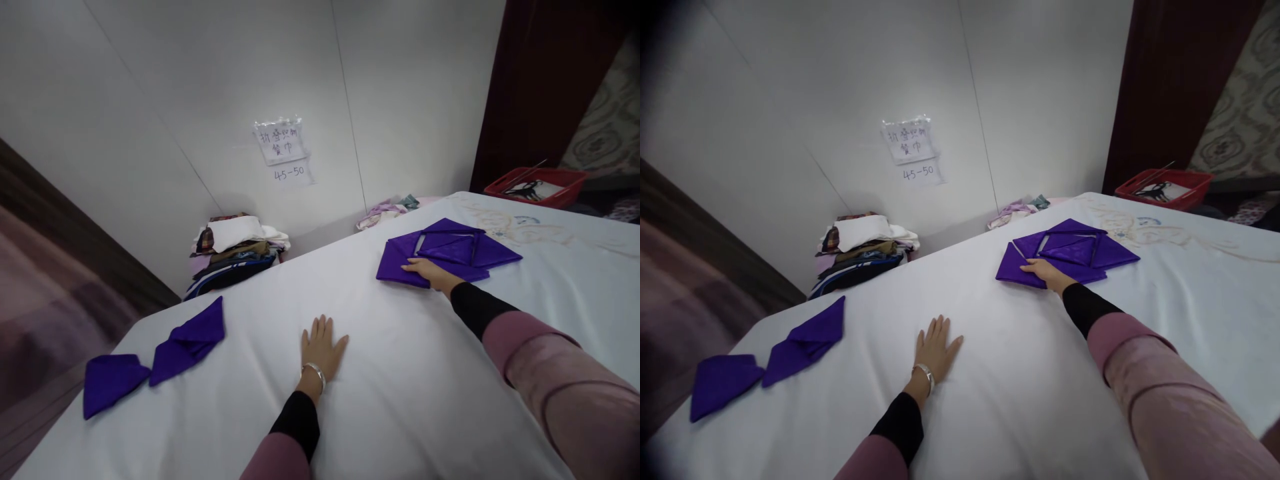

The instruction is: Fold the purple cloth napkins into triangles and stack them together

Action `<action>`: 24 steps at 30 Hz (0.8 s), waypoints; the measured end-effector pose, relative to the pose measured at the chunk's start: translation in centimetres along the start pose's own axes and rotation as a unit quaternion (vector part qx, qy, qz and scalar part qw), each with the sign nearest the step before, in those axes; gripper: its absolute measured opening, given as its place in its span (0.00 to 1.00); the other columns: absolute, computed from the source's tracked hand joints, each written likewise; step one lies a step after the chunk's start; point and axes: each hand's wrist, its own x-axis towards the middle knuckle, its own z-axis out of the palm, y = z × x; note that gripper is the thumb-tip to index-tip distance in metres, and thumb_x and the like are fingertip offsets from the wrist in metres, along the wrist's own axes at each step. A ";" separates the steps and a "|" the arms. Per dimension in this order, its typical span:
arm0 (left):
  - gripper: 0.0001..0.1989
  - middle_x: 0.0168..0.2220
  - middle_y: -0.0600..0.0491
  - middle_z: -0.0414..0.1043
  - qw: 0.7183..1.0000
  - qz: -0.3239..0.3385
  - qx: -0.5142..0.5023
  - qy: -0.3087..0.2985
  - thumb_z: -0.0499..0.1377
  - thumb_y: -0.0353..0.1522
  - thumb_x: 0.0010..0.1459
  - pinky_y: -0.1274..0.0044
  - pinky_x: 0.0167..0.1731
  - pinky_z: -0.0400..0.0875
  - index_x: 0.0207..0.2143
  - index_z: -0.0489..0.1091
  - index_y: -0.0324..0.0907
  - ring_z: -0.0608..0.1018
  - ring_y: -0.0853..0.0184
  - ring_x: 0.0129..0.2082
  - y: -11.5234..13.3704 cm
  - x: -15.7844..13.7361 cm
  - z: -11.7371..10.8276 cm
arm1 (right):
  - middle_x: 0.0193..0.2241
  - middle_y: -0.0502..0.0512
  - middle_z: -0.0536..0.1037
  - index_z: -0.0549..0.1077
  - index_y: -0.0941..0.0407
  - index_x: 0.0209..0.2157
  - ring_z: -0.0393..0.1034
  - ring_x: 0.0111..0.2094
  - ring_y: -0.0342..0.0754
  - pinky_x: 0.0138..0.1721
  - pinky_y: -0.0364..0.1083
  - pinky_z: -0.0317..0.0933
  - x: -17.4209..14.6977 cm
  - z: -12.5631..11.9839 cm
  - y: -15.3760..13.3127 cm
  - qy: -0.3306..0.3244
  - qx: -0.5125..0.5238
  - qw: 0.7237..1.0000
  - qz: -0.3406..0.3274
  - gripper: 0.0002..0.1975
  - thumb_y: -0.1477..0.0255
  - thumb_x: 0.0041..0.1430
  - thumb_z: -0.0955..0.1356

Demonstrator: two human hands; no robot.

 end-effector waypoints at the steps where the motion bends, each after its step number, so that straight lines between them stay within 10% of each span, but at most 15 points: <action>1: 0.37 0.66 0.50 0.37 1.000 -0.001 -0.001 -0.002 0.34 0.52 0.59 0.58 0.60 0.39 0.63 0.45 0.39 0.42 0.58 0.65 0.0 0.0 -0.1 | 0.46 0.62 0.74 0.72 0.58 0.46 0.68 0.47 0.55 0.46 0.50 0.62 0.7 0.2 0.1 0.001 -0.033 0.999 -0.002 0.24 0.65 0.46 0.73; 11: 0.37 0.66 0.51 0.36 1.000 0.001 -0.013 -0.003 0.35 0.52 0.59 0.58 0.60 0.38 0.63 0.45 0.39 0.42 0.58 0.65 -0.1 0.0 -0.1 | 0.48 0.57 0.69 0.66 0.57 0.49 0.67 0.43 0.49 0.42 0.53 0.65 4.2 -0.1 0.1 0.009 -0.349 0.935 -0.067 0.16 0.66 0.61 0.64; 18: 0.37 0.66 0.51 0.36 1.000 -0.002 -0.010 -0.010 0.35 0.52 0.59 0.58 0.61 0.38 0.63 0.44 0.39 0.41 0.59 0.65 0.0 0.0 -0.3 | 0.47 0.72 0.71 0.68 0.65 0.49 0.65 0.50 0.59 0.48 0.53 0.58 0.6 0.4 0.2 0.082 -0.453 0.867 -0.193 0.18 0.76 0.56 0.65; 24: 0.36 0.65 0.50 0.38 1.000 0.000 -0.002 -0.002 0.36 0.51 0.59 0.58 0.60 0.39 0.63 0.45 0.39 0.43 0.58 0.65 -0.1 0.1 -0.2 | 0.53 0.63 0.68 0.69 0.58 0.50 0.58 0.56 0.55 0.56 0.54 0.48 -3.4 4.1 1.2 0.012 -0.482 0.798 -0.361 0.18 0.73 0.57 0.63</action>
